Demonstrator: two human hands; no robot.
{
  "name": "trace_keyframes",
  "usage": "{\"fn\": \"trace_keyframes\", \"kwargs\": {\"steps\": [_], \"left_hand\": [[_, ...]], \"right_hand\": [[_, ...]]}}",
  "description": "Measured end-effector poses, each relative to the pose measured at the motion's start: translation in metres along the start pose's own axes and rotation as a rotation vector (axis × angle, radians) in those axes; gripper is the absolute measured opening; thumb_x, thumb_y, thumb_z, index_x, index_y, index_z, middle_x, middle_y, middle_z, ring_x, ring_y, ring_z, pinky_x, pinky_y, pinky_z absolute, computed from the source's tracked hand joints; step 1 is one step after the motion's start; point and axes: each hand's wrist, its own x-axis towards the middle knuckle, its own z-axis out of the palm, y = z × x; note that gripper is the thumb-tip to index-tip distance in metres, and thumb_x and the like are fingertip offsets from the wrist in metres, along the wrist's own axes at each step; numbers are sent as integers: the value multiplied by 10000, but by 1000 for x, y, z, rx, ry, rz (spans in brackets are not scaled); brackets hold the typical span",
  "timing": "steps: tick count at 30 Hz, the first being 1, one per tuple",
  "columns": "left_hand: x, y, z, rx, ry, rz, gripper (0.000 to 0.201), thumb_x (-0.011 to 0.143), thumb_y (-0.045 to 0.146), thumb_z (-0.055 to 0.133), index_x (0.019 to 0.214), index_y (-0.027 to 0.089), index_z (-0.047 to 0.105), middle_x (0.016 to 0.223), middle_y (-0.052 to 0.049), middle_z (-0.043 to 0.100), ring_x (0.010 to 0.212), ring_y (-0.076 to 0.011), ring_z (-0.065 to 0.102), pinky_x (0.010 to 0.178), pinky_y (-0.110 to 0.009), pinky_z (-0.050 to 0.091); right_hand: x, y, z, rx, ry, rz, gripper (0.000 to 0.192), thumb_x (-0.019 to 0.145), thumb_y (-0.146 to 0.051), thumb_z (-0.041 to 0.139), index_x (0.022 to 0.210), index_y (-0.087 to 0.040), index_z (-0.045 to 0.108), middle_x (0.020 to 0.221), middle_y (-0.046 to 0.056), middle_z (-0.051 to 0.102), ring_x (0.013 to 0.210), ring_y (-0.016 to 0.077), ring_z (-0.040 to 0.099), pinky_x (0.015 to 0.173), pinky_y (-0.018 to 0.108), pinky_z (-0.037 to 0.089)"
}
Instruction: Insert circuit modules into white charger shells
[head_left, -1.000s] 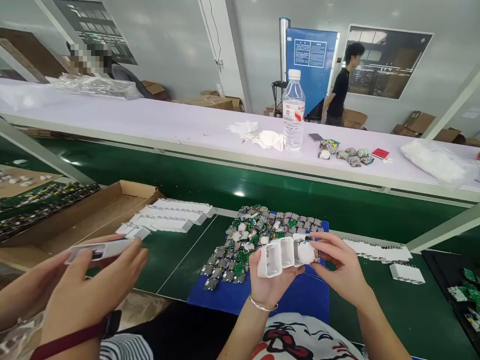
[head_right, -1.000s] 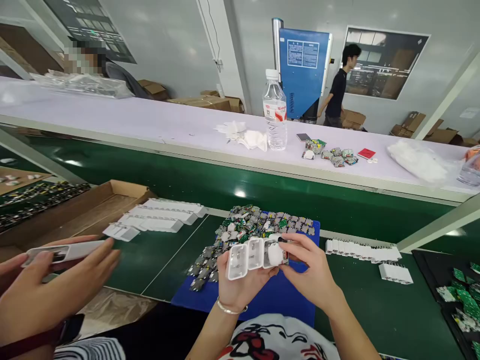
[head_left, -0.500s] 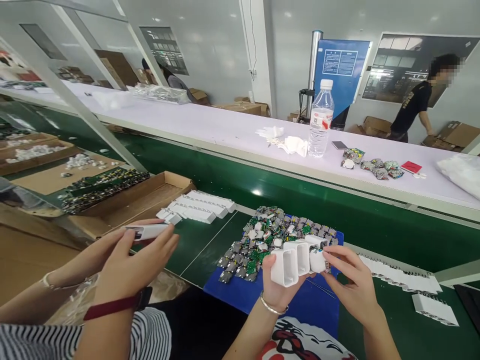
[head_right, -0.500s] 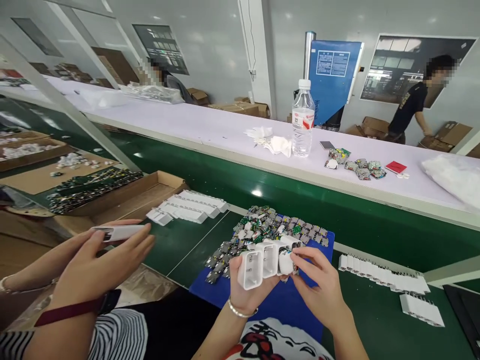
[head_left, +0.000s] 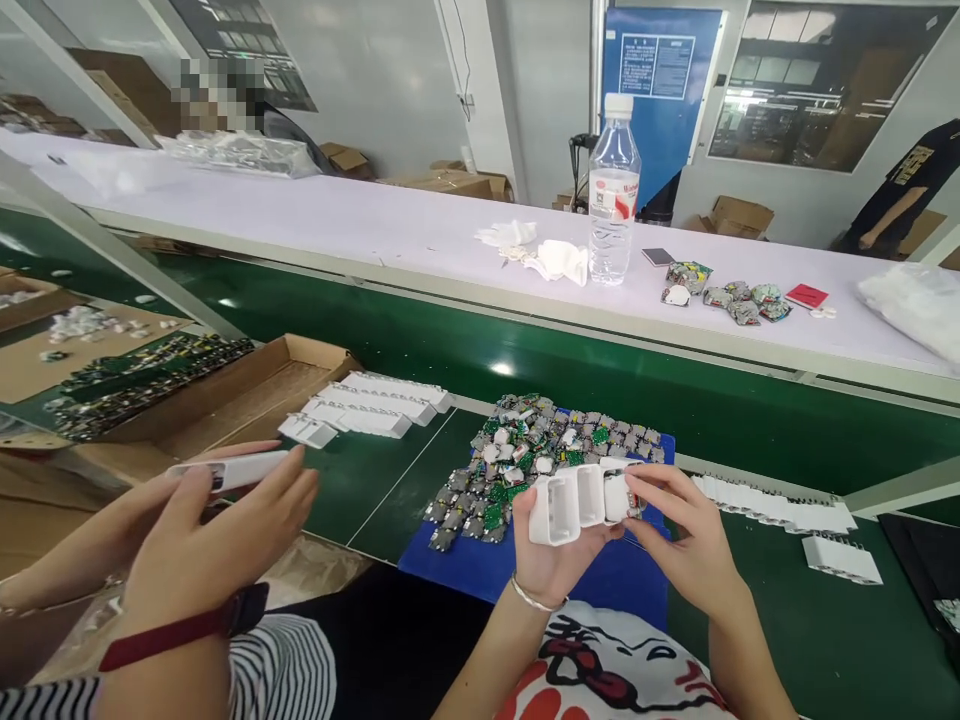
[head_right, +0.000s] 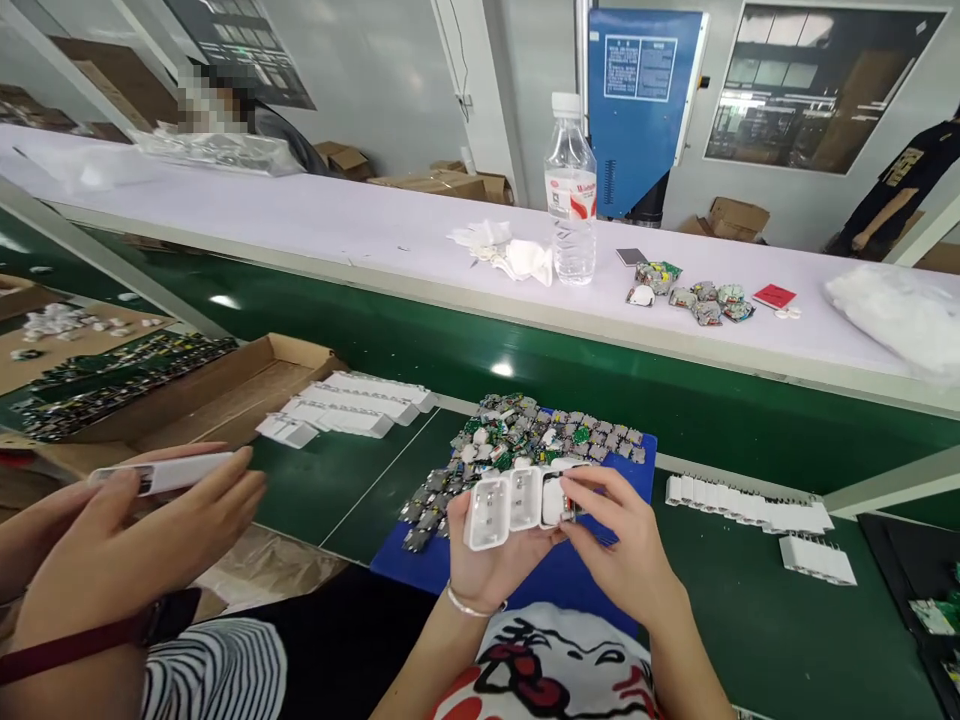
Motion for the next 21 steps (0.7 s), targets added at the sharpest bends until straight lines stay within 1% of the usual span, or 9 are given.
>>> {"fn": "trace_keyframes", "kwargs": {"steps": [2,5,8,11,13,15,18,21], "left_hand": [[0,0,2,-6,3,-37,444,671,539,620,939,192,688,990,-92,686,780,-233,604,703,-361,448],[0,0,5,-4,-11,-52,452,669,542,618,932,181,689,963,-89,686,630,-162,553,669,-338,432],[0,0,8,-3,-19,-59,451,674,539,612,932,176,686,934,-78,682,563,-126,499,639,-322,414],[0,-2,8,-7,-13,-72,438,675,539,605,911,179,682,945,-75,676,571,-128,496,640,-325,410],[-1,-3,7,-8,-6,-80,433,676,542,599,911,186,678,961,-75,672,596,-139,513,649,-329,413],[-1,-3,6,-4,2,-82,440,678,547,592,925,193,675,956,-75,671,626,-155,534,657,-332,419],[-2,-3,4,3,15,-76,454,674,550,595,940,191,676,949,-83,672,664,-173,559,659,-334,431],[-3,-2,3,3,22,-51,441,669,541,610,938,199,680,974,-87,674,724,-205,582,665,-349,446]], "right_hand": [[0,3,-1,41,14,12,494,833,-124,578,1250,-383,528,1159,47,589,1058,197,584,830,325,547],[0,8,-3,103,7,57,504,835,-124,584,1253,-397,523,1186,39,574,1070,192,569,832,317,545],[-2,9,-3,190,25,102,488,839,-141,590,1249,-398,528,1201,43,561,1069,196,564,795,303,556],[-5,9,-1,255,64,106,479,834,-153,603,1241,-396,536,1187,48,562,1051,199,572,763,300,564],[-7,9,1,244,85,88,481,833,-149,603,1243,-392,536,1181,52,567,1042,201,577,760,309,568],[-8,10,3,187,86,50,490,840,-135,588,1255,-387,525,1187,57,571,1052,206,576,781,330,566],[-8,10,2,82,50,-14,523,846,-111,567,1284,-386,492,1201,57,572,1081,208,566,832,357,552],[-8,7,1,5,40,-53,552,838,-99,573,1302,-381,470,1199,54,575,1082,200,568,855,352,546]]}}
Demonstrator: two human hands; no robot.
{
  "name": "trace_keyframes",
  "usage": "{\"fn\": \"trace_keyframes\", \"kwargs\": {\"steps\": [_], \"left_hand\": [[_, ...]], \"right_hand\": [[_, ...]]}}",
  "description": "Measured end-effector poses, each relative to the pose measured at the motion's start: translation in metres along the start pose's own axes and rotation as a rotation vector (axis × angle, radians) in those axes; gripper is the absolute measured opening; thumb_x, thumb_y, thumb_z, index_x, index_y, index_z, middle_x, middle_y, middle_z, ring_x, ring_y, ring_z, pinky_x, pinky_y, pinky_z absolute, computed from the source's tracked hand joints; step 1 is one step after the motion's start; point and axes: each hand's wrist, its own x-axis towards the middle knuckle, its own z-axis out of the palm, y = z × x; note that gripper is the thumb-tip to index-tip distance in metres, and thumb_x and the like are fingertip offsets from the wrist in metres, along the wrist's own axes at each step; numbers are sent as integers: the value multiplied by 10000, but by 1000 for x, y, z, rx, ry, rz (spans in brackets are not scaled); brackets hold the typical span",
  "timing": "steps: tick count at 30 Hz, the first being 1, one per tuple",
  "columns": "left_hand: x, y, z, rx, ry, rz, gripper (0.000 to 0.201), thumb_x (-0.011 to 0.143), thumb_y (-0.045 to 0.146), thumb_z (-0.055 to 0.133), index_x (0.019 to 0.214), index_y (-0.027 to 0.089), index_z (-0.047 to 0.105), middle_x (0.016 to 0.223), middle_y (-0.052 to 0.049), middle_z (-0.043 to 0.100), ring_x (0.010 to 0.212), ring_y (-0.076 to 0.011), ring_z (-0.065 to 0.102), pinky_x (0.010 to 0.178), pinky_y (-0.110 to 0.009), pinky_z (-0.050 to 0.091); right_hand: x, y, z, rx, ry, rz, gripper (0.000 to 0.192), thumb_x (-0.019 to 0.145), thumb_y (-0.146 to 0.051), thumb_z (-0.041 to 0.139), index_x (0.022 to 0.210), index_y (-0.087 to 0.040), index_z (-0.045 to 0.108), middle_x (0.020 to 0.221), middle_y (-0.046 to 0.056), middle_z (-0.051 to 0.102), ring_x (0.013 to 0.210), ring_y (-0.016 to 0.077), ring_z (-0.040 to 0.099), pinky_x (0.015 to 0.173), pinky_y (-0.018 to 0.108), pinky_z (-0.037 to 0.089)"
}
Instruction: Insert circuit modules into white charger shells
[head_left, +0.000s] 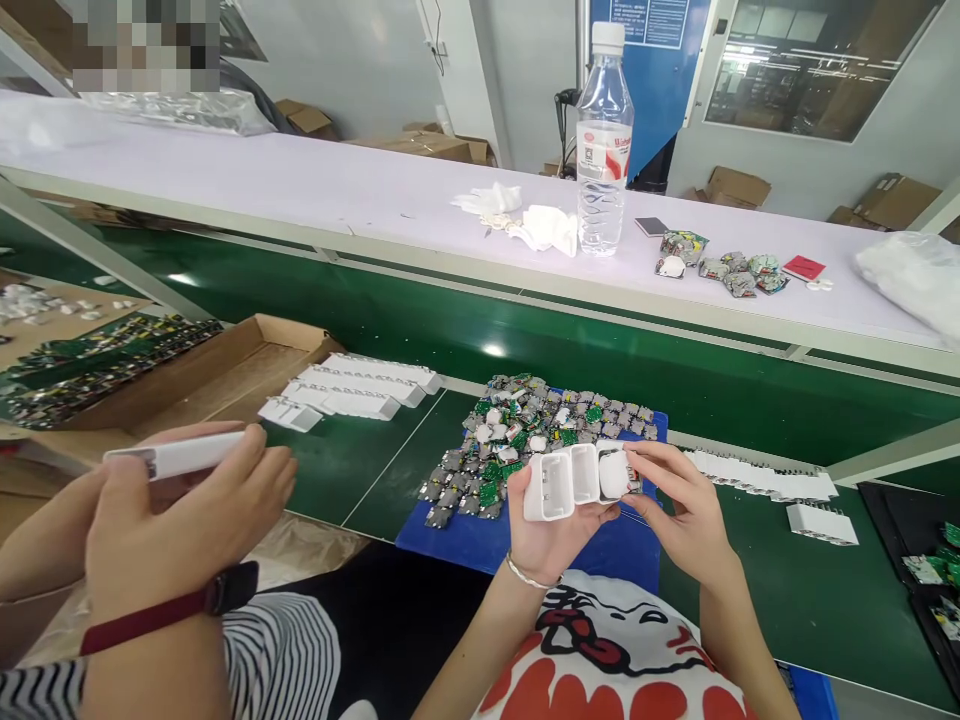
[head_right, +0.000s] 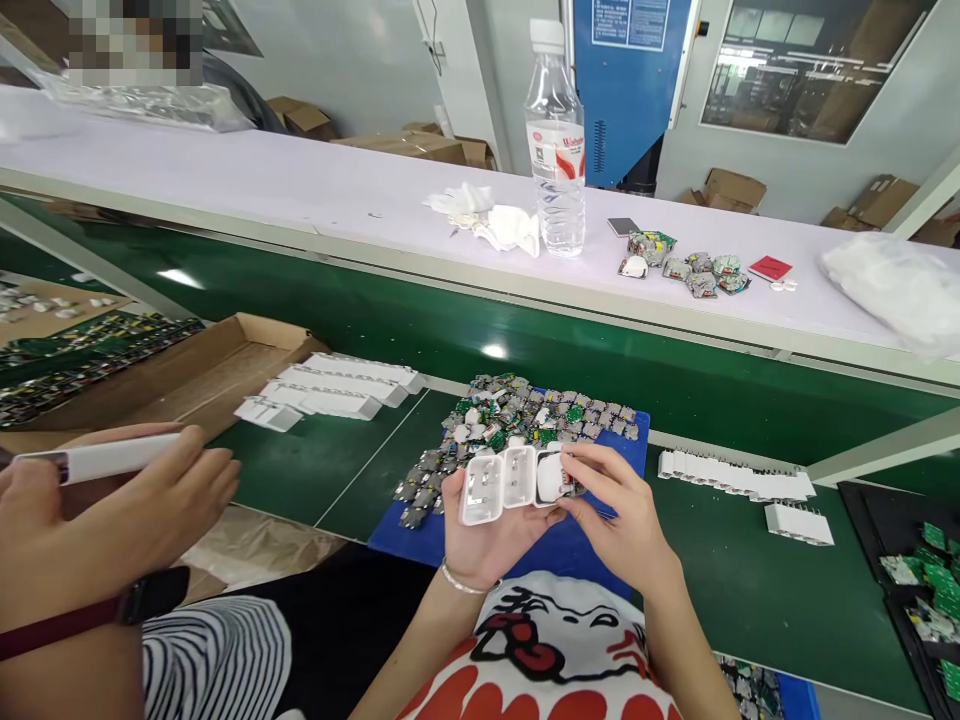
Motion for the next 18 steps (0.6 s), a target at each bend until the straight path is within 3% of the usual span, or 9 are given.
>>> {"fn": "trace_keyframes", "kwargs": {"steps": [5,9,13,18], "left_hand": [[-4,0,-2,48,9,101,537,642,546,631,1060,209,644,992,-90,669,880,-283,589,680,-376,466],[-9,-2,-8,104,46,163,642,580,526,672,1122,184,620,898,-79,679,848,-284,600,709,-386,475],[-10,-4,-12,99,82,195,615,549,503,701,1075,188,646,786,-54,682,847,-278,615,761,-391,481],[-11,-4,-7,48,-20,119,555,605,548,672,1041,206,659,924,-73,689,887,-265,614,718,-361,499]], "right_hand": [[-4,-7,1,-120,12,-75,593,836,-57,544,1338,-352,432,1200,77,571,1101,213,561,845,353,555],[-11,-9,5,-145,20,-112,618,833,-20,519,1354,-337,415,1195,96,560,1095,216,561,810,345,569],[-14,-8,9,-148,75,-149,625,824,7,510,1354,-312,423,1185,113,563,1085,223,557,796,354,560],[-10,-12,0,-52,-45,-103,544,859,-119,540,1340,-348,431,1199,89,577,1092,234,541,853,425,513]]}}
